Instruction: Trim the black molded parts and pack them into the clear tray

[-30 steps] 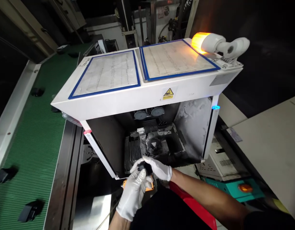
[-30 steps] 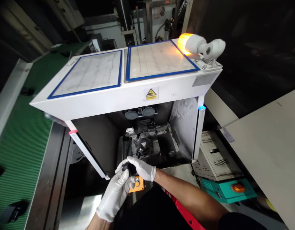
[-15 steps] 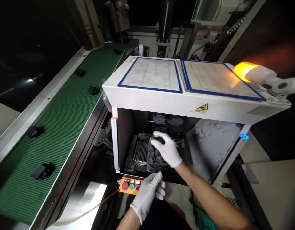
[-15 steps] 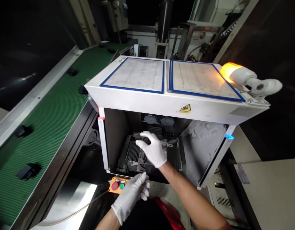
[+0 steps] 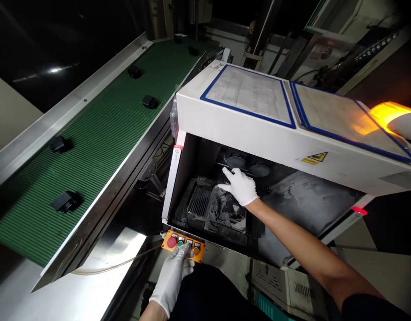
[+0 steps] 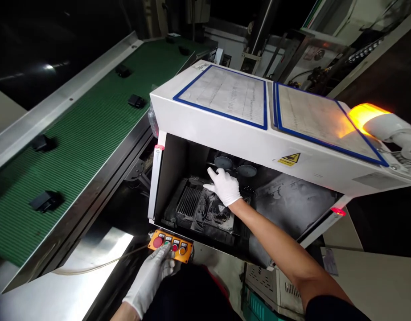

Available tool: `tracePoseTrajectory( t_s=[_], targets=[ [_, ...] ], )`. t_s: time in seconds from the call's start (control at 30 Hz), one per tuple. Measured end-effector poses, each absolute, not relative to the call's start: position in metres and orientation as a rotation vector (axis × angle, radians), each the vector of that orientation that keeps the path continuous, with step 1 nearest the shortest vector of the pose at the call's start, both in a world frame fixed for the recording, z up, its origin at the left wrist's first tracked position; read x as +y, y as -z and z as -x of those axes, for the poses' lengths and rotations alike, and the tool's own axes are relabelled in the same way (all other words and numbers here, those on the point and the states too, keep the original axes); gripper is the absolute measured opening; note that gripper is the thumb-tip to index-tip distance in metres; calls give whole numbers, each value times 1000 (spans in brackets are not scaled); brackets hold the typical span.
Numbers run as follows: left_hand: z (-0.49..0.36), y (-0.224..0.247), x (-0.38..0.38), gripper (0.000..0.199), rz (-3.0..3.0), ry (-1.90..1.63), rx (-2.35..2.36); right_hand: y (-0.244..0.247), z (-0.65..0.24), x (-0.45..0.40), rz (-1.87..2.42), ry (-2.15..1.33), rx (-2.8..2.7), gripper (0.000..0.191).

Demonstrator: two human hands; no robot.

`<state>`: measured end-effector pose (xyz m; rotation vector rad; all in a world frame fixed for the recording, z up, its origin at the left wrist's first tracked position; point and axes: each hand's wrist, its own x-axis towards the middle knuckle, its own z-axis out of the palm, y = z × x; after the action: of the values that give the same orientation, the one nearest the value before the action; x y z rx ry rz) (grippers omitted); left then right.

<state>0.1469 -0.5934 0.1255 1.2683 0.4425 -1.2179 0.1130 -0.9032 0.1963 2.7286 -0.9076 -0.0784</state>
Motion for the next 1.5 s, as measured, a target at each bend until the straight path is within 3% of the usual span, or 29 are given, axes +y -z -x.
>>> tracePoseTrajectory(
  t_s=[0.4, 0.6, 1.0, 1.27, 1.5],
  targets=[
    [-141, -121, -597, 38, -1222, 1271, 433, -203, -107, -919, -2805, 120, -766, 68],
    [-142, -114, -600, 37, -1224, 1279, 440, -212, -113, -926, -2858, 268, -659, 46],
    [-149, -113, -607, 38, -1193, 1324, 469, -217, -117, -918, -2841, 397, -649, 37],
    [-145, -125, -608, 27, -1200, 1289, 368, -230, -124, -900, -2870, 318, -796, 44],
    [-141, -111, -593, 38, -1269, 1269, 405, -222, -139, -886, -2850, 143, -1057, 50]
  ],
)
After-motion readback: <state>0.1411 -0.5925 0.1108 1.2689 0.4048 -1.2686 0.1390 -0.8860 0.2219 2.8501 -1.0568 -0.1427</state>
